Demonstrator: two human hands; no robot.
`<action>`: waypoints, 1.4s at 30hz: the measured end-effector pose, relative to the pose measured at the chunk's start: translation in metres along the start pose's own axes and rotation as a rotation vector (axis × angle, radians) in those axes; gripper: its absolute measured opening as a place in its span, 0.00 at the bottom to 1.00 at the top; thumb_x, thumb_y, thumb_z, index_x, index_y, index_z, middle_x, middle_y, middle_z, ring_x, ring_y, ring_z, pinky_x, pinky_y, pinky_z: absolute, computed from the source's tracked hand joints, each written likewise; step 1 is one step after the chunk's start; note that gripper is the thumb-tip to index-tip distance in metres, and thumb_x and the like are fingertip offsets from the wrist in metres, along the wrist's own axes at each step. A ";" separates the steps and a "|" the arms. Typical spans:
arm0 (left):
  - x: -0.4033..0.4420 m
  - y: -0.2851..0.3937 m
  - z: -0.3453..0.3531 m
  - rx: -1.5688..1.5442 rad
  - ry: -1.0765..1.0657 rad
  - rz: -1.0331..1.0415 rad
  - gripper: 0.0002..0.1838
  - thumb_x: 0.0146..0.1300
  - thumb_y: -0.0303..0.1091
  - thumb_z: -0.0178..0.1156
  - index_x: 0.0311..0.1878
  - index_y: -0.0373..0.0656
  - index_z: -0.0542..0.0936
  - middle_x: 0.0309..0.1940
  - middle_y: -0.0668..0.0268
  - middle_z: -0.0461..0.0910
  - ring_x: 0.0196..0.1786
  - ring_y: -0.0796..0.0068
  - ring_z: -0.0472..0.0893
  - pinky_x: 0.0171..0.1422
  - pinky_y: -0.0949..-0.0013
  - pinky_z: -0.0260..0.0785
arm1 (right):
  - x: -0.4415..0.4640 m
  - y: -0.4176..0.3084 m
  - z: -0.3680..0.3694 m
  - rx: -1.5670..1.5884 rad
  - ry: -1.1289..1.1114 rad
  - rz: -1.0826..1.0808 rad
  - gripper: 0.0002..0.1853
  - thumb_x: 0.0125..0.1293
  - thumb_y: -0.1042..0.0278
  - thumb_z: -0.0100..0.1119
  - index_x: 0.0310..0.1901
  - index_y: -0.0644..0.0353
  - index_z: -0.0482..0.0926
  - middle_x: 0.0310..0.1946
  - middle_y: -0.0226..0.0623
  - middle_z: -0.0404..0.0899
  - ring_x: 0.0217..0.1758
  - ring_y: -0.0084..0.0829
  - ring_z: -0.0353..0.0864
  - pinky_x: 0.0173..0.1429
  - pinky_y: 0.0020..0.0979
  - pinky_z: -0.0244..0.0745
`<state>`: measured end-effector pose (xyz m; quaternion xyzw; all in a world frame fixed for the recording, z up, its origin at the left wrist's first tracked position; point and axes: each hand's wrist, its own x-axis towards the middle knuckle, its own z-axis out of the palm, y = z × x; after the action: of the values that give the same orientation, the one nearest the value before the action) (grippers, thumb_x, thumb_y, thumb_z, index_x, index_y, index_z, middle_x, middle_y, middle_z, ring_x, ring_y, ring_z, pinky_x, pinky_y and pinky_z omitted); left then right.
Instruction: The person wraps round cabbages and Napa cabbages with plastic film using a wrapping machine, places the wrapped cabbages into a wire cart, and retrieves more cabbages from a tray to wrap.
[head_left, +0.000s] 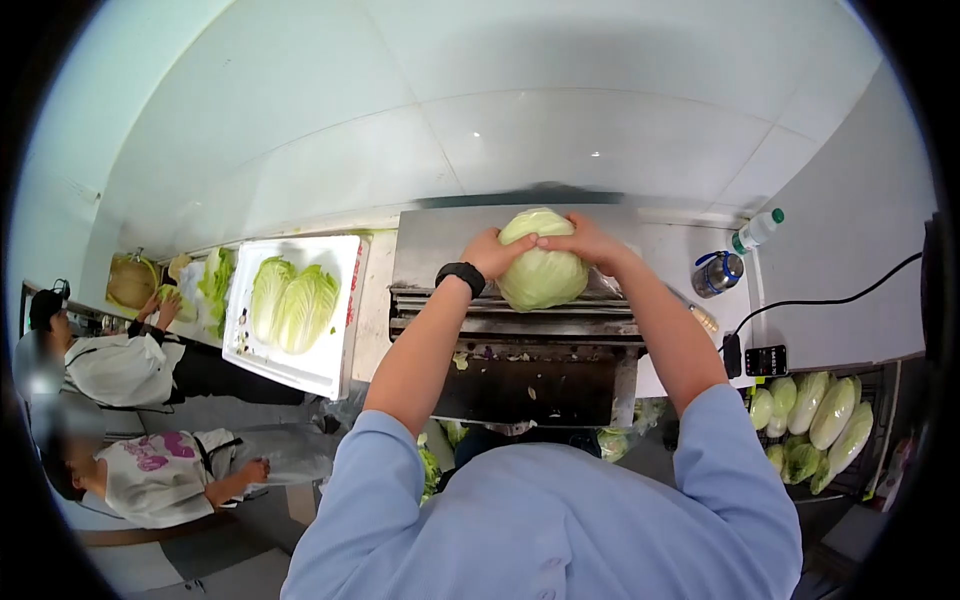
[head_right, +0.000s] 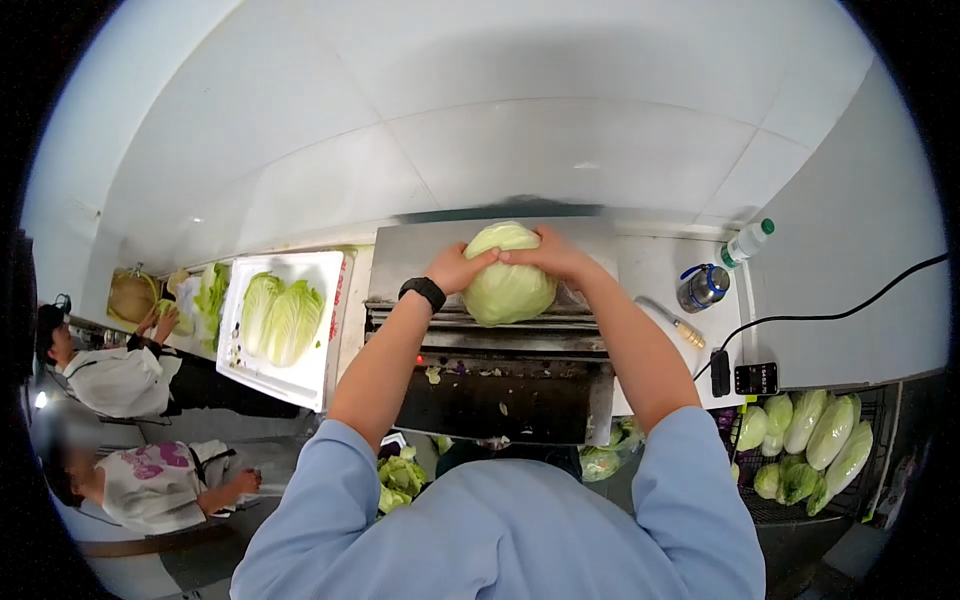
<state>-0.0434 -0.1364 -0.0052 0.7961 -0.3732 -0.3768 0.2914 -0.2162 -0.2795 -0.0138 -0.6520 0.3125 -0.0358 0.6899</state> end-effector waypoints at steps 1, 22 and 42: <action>-0.006 0.001 0.001 -0.031 0.005 -0.008 0.52 0.55 0.71 0.65 0.59 0.22 0.74 0.49 0.42 0.82 0.51 0.54 0.85 0.54 0.59 0.78 | -0.009 -0.006 0.001 0.022 -0.022 -0.009 0.49 0.48 0.47 0.80 0.63 0.74 0.68 0.54 0.53 0.78 0.55 0.39 0.81 0.57 0.39 0.79; -0.220 -0.059 0.050 -0.003 -0.021 0.122 0.40 0.66 0.65 0.55 0.52 0.28 0.78 0.42 0.43 0.83 0.48 0.43 0.83 0.55 0.54 0.74 | -0.210 0.067 0.113 0.274 0.042 0.120 0.39 0.58 0.57 0.73 0.66 0.69 0.67 0.55 0.44 0.78 0.56 0.33 0.80 0.60 0.33 0.76; -0.228 -0.100 0.075 0.040 0.033 0.183 0.32 0.72 0.57 0.51 0.58 0.32 0.75 0.41 0.43 0.83 0.46 0.43 0.83 0.51 0.52 0.74 | -0.196 0.119 0.119 0.299 0.082 0.158 0.40 0.59 0.53 0.73 0.65 0.70 0.68 0.54 0.46 0.79 0.54 0.35 0.81 0.58 0.34 0.77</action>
<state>-0.1674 0.0909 -0.0339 0.7704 -0.4471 -0.3276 0.3149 -0.3597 -0.0677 -0.0537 -0.5135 0.3820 -0.0540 0.7665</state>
